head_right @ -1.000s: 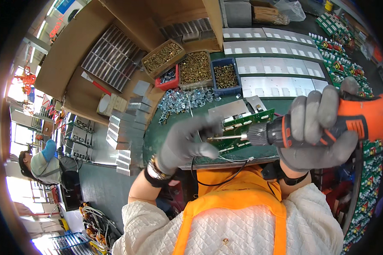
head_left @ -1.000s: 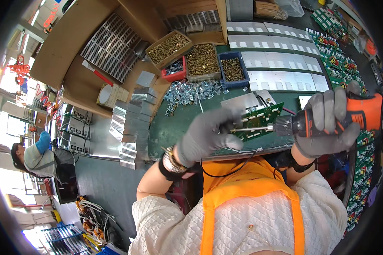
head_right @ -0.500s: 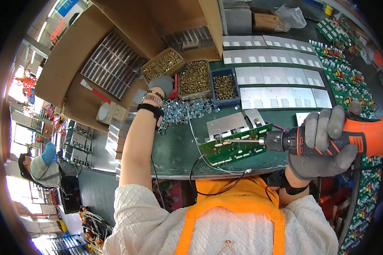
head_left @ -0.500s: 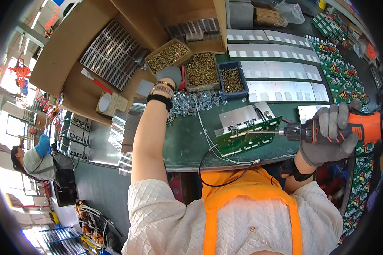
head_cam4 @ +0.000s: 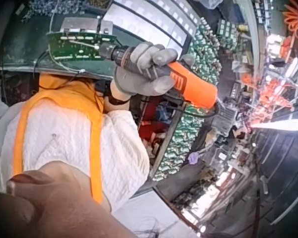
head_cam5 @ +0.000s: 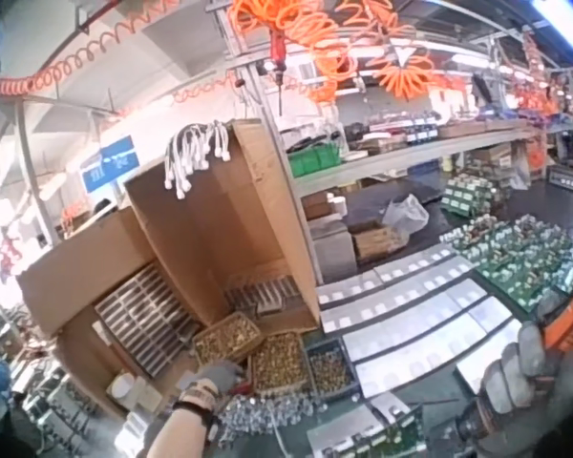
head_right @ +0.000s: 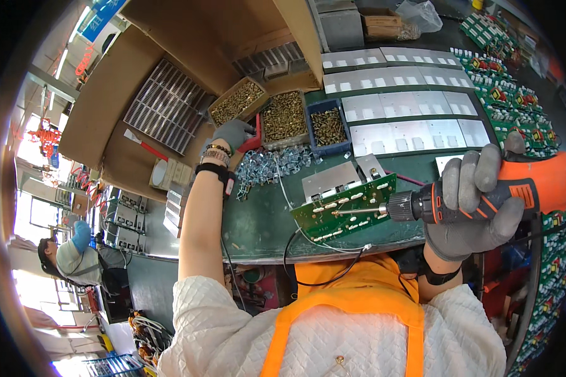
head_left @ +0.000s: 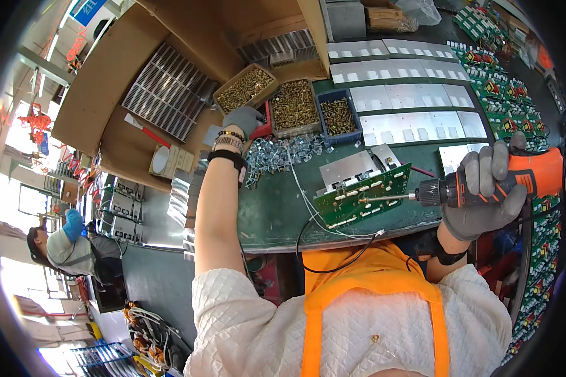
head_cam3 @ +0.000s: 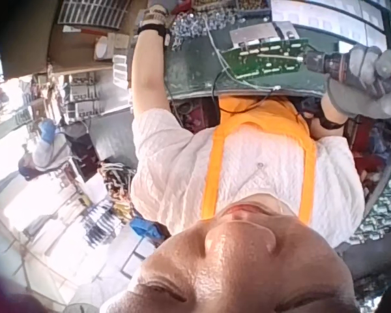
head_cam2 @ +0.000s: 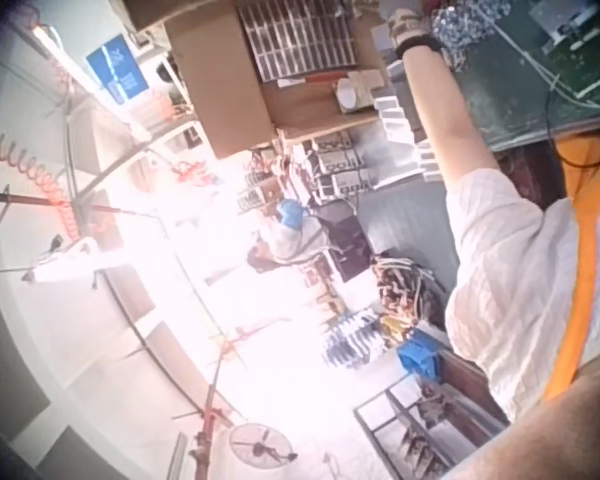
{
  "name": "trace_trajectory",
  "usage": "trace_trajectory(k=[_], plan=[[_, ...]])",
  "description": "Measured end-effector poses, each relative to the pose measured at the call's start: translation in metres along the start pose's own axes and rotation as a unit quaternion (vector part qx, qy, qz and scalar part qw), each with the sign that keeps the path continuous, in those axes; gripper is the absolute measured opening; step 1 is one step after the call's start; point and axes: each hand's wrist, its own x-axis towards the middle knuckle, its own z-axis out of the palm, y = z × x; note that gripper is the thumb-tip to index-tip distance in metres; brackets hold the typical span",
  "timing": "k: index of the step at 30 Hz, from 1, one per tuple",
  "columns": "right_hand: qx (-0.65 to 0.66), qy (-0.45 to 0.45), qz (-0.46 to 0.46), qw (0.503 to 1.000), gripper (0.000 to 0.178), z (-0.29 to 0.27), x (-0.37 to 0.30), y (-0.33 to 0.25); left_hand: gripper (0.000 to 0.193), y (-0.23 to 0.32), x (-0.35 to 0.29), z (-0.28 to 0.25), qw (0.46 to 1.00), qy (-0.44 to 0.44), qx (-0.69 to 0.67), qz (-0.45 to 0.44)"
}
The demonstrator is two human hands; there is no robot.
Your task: Assembling electronic components onto a circuit board and housing using a power screwdriver.
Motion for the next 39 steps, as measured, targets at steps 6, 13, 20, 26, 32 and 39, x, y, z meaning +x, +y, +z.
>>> trace_trajectory(k=[6, 13, 20, 26, 32, 39], plan=[[0.016, 0.005, 0.020, 1.000, 0.066, 0.008, -0.003, 0.004, 0.029, -0.009, 0.041, 0.027, 0.993, 0.070, 0.093, 0.008], [0.005, 0.012, 0.002, 1.000, 0.065, 0.006, -0.007, -0.011, 0.031, 0.008, 0.008, 0.004, 0.997, 0.055, 0.050, -0.035], [0.014, 0.025, 0.009, 1.000, 0.065, 0.013, -0.009, -0.009, 0.030, 0.003, 0.026, 0.009, 0.998, 0.039, 0.039, 0.035], [-0.013, 0.028, 0.007, 0.999, 0.066, 0.019, -0.011, -0.016, 0.024, -0.009, 0.036, 0.026, 0.994, 0.063, 0.086, -0.016], [0.007, 0.013, -0.009, 1.000, 0.065, 0.016, -0.012, -0.021, 0.024, 0.003, -0.011, 0.008, 0.995, 0.097, -0.001, -0.007], [0.032, -0.005, -0.004, 0.999, 0.056, 0.026, -0.006, -0.009, 0.023, -0.004, -0.042, 0.005, 0.974, 0.200, -0.102, -0.012]])
